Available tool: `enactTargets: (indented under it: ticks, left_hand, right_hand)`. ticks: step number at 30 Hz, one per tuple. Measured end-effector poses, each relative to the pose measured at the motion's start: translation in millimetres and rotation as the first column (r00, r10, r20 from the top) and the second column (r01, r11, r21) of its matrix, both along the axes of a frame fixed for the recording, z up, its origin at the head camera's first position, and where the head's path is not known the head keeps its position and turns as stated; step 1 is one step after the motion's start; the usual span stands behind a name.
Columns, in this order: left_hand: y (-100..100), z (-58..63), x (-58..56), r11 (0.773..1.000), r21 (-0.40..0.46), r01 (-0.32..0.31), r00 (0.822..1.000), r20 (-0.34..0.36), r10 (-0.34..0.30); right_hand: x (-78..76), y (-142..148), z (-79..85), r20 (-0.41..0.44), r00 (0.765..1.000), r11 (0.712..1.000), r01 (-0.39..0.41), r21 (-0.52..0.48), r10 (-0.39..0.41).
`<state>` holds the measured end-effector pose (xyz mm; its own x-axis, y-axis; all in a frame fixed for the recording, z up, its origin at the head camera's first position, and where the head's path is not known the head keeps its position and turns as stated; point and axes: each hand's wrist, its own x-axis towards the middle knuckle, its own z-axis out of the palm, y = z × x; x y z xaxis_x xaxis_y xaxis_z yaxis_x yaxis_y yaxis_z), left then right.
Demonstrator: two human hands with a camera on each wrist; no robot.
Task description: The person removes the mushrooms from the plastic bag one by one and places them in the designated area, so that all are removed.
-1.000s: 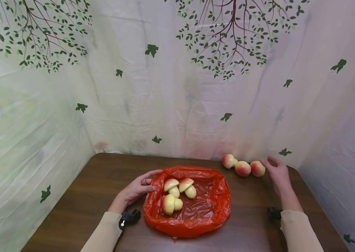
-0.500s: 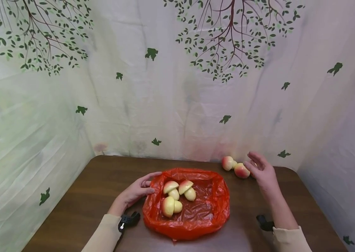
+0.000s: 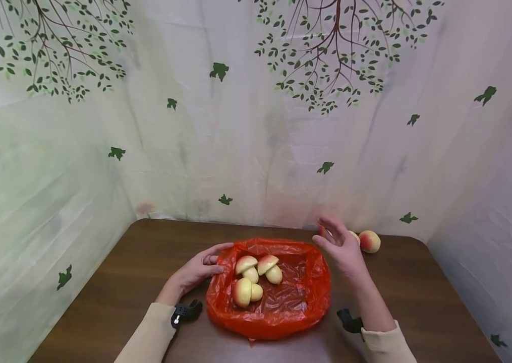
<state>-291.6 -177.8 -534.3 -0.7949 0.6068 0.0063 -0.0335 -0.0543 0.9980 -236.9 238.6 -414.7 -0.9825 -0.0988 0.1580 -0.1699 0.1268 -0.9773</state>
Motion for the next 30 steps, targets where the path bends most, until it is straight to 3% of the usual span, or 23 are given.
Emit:
enactTargets:
  ticks: [5, 13, 22, 30]
  left_hand:
    - [-1, 2.5, -1.3, 1.0, -0.007, 0.003, 1.0, -0.003, -0.003]
    - [-1, 2.2, -1.7, 1.0, -0.016, -0.002, 1.0, 0.003, 0.002]
    - [-2, 3.2, -2.5, 1.0, -0.024, -0.002, 1.0, -0.001, 0.002]
    - [-2, 3.0, -0.7, 1.0, -0.022, -0.001, 1.0, -0.006, 0.001]
  right_hand:
    - [1.5, -22, -6.0, -0.046, 0.997, 0.997, -0.061, -0.039, 0.059]
    - [7.1, -45, -16.1, -0.076, 0.987, 0.989, -0.146, -0.02, 0.144]
    - [13.8, -79, -34.7, -0.026, 0.957, 0.956, -0.291, -0.032, 0.29]
    - [7.6, -84, -50.6, 0.074, 0.965, 0.968, -0.252, 0.004, 0.251]
